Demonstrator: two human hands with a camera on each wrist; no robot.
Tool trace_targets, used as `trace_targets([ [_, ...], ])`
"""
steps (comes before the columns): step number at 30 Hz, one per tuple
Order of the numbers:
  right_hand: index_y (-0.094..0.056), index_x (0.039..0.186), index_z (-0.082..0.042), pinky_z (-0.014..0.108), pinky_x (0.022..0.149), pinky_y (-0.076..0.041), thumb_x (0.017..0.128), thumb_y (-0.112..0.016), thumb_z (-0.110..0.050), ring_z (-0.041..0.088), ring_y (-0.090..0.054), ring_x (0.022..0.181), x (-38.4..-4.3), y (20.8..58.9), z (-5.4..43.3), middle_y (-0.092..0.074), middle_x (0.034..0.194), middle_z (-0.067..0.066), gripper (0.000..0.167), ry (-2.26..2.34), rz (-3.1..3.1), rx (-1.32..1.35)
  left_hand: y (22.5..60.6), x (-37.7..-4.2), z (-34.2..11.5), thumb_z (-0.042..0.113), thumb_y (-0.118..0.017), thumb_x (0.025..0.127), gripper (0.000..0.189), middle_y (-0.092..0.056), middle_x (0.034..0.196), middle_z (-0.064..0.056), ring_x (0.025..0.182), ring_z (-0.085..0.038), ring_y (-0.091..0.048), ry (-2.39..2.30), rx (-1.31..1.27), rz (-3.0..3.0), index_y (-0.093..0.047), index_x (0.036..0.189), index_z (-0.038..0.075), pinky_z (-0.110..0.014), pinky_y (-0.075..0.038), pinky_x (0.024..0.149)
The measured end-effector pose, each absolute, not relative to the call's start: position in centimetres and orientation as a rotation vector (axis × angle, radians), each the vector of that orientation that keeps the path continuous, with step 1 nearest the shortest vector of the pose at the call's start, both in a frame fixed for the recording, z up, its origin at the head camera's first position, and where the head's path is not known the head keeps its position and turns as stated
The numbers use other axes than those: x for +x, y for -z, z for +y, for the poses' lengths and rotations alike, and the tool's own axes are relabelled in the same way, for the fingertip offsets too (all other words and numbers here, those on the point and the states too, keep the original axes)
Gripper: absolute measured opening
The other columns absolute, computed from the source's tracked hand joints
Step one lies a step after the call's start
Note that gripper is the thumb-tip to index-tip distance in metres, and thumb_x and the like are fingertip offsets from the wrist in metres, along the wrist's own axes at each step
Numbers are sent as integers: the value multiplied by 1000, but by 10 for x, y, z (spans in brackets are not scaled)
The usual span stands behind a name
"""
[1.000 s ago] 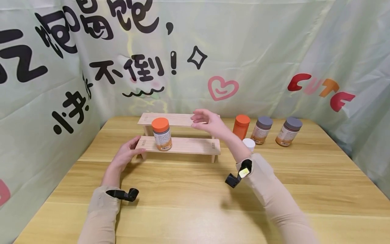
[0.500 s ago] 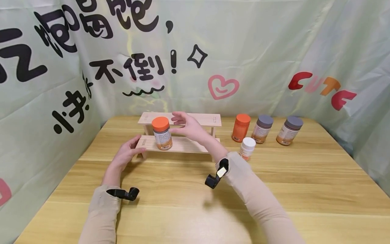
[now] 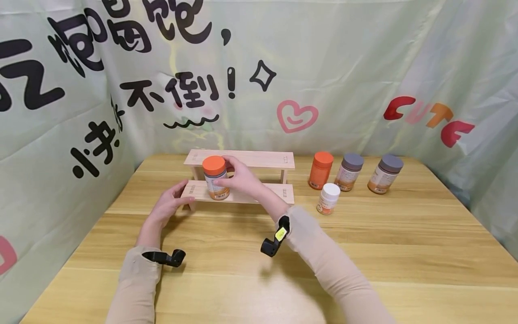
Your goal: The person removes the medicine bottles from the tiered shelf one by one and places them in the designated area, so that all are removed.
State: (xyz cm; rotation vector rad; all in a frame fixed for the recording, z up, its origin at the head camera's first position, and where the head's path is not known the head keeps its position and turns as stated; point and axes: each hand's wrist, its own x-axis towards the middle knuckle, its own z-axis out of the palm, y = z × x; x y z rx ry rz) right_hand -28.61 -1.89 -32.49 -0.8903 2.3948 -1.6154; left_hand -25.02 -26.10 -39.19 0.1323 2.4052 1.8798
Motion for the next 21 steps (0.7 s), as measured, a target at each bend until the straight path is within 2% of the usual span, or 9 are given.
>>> trace_targets([
  [8,-42,136,-7,31,89,-45,81,-73,-15,19,-53,108,-286,331,-23,-56,120,7,64,1613,2464,-845,394,-254,-262,10,-64,86,79,-13,152,-21,138,-32,-13,-1867,116,2415,-15,146,-4,-43,-12,111],
  [21,-46,131,-7,27,78,-48,80,-73,-21,16,-56,95,-279,333,-19,-59,111,5,59,1611,2576,-908,395,-253,-263,10,-64,87,78,-13,152,-21,138,-33,-14,-1862,107,2416,-15,146,-3,-44,-12,111],
])
